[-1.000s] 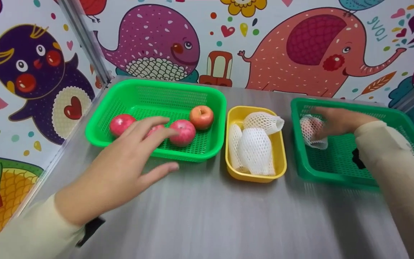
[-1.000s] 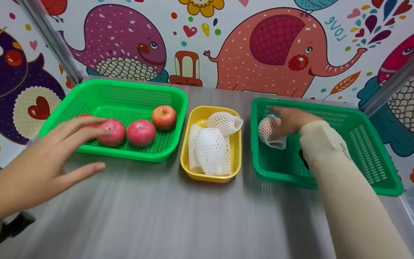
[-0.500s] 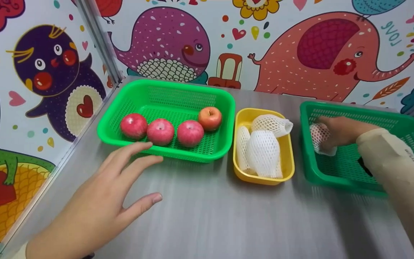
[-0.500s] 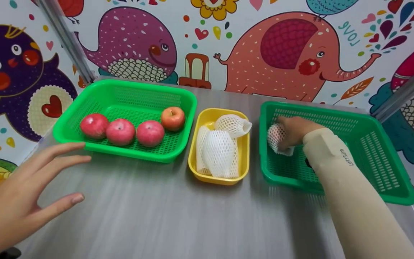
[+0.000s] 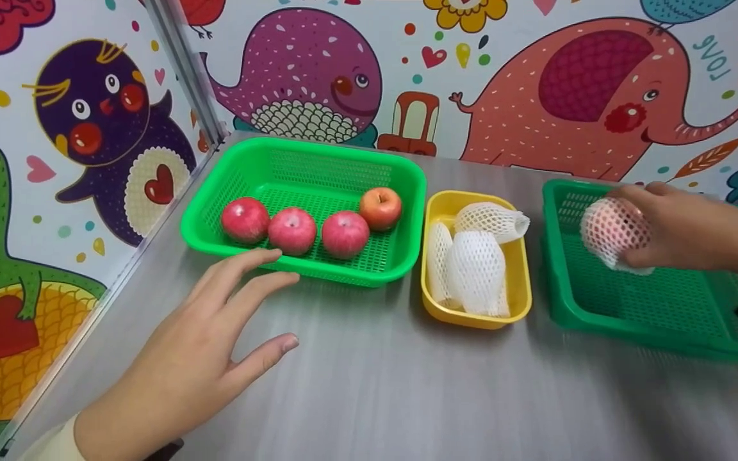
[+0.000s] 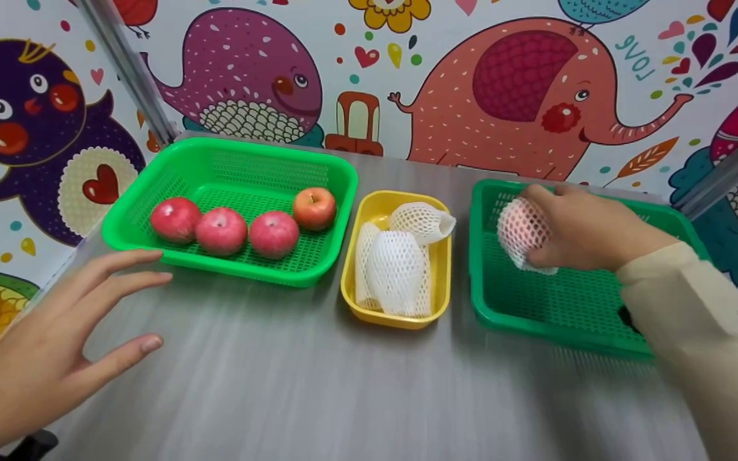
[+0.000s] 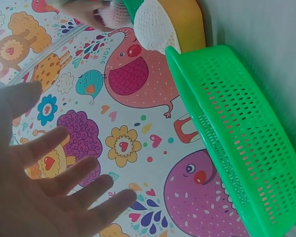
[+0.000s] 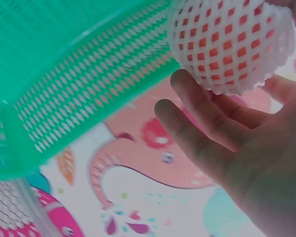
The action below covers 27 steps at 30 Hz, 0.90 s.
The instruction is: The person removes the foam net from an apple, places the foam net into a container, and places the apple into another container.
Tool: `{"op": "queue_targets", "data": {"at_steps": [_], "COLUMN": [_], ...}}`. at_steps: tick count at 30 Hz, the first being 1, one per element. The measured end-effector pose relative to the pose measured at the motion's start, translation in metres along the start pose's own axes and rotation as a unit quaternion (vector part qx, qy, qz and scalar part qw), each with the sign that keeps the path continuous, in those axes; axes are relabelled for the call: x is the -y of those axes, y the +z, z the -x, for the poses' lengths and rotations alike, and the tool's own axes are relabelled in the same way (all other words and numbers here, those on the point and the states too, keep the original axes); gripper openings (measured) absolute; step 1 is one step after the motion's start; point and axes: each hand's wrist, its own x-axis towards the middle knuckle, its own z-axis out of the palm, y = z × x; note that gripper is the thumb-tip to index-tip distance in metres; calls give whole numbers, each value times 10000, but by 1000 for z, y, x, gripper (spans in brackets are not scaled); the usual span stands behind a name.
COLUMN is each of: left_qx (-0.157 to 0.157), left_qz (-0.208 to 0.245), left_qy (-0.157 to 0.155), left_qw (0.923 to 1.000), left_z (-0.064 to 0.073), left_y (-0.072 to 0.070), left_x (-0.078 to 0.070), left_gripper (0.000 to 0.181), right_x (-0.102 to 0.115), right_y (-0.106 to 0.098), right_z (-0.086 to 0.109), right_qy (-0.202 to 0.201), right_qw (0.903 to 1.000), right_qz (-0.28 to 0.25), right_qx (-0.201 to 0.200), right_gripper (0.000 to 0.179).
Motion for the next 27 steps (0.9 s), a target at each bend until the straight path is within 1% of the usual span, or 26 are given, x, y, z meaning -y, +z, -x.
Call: {"op": "queue_targets", "data": {"at_steps": [4,8,11,14,15,16,18,21,24,27], "left_qx": [54,128,49,-38,-78,-86,-133,-215,-269,-308], "left_qz": [58,203,486,766,860,926,1026,1171,1306,1403], "left_qy": [164,429,846,1281,1431,1512,1644,1777,1864,1812], "left_qw": [9998,9988,9952,9888,9859,9841,9810,9769,9734,9729], "left_z": [-5,-13,-27,-44,-50,-55,-66,-80,-93,-100], "left_y": [3,10,20,33,37,42,50,62,76,90], "left_x": [-7,-20,-31,-41,-44,-47,-53,-62,-71,-80], "left_gripper": [62,61,61,63,64,66,69,74,81,87], "right_x": [31,59,77,93,99,105,115,129,142,157], "right_y": [-12,-21,-25,-28,-30,-31,-32,-34,-34,-32], "right_z": [21,39,50,58,60,61,62,63,61,57], "right_qy": [-170,-468,-774,-1033,-1095,-1143,-1237,-1399,-1551,-1522], "right_qw": [9991,9965,9929,9896,9891,9890,9882,9842,9772,9712], "right_qz": [279,564,730,746,696,601,360,-90,-396,-670], "right_qx": [-254,-396,-530,-662,-694,-728,-825,-1078,-1395,-1706], "right_gripper": [117,118,120,121,121,121,119,116,113,110]}}
